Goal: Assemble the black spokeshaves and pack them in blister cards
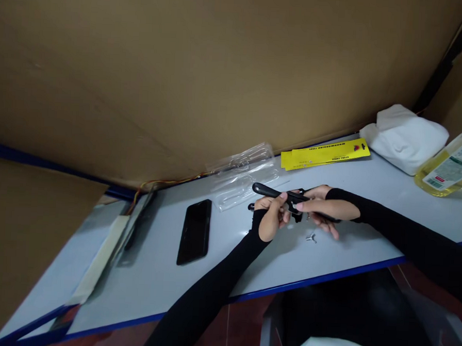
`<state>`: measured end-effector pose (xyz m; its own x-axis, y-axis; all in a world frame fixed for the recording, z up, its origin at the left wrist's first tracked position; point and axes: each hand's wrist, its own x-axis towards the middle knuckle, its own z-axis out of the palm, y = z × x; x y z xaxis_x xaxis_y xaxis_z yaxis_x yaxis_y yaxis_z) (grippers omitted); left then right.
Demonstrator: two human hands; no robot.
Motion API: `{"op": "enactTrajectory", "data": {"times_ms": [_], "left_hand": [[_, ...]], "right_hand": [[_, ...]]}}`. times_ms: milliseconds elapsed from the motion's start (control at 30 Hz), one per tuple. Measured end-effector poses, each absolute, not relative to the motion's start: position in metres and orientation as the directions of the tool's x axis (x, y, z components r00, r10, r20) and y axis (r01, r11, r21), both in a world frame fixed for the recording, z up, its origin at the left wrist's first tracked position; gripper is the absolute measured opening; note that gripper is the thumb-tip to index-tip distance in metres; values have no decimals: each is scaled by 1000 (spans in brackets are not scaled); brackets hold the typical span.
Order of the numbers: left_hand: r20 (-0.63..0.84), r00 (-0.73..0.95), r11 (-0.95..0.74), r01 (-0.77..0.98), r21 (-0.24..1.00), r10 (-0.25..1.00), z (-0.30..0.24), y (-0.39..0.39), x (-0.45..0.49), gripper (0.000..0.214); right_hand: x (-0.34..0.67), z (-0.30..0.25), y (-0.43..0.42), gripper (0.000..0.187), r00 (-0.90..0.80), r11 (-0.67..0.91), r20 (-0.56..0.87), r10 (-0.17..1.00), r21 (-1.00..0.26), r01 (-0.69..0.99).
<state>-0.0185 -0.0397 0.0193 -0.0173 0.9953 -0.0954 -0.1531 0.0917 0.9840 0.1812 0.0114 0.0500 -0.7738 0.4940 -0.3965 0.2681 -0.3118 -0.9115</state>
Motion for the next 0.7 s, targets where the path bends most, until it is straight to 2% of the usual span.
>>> {"op": "enactTrajectory", "data": {"times_ms": [67, 100, 267, 333, 433, 567, 700], "left_hand": [[-75, -63, 62, -198, 978, 995, 18, -36, -22, 60], [-44, -42, 34, -222, 975, 998, 17, -34, -24, 62], [154, 176, -107, -254, 961, 972, 14, -35, -28, 68], [169, 186, -121, -247, 961, 968, 12, -36, -27, 65], [131, 168, -84, -262, 961, 977, 9, -34, -26, 66], [79, 114, -28, -390, 920, 990, 4, -31, -25, 69], [87, 104, -27, -479, 878, 991, 0, -31, -23, 61]], "right_hand": [[181, 51, 7, 42, -711, -184, -263, 652, -965, 187], [181, 51, 5, 43, -700, -157, -204, 685, -979, 132], [173, 51, 2, 45, -778, -349, -125, 616, -928, -127], [171, 50, 1, 45, -777, -376, -147, 612, -918, -122], [170, 48, -1, 45, -718, -303, -176, 673, -952, -51], [168, 46, -5, 46, -689, -290, -180, 702, -956, -46], [165, 44, -7, 40, -638, -338, -221, 737, -939, -64]]}}
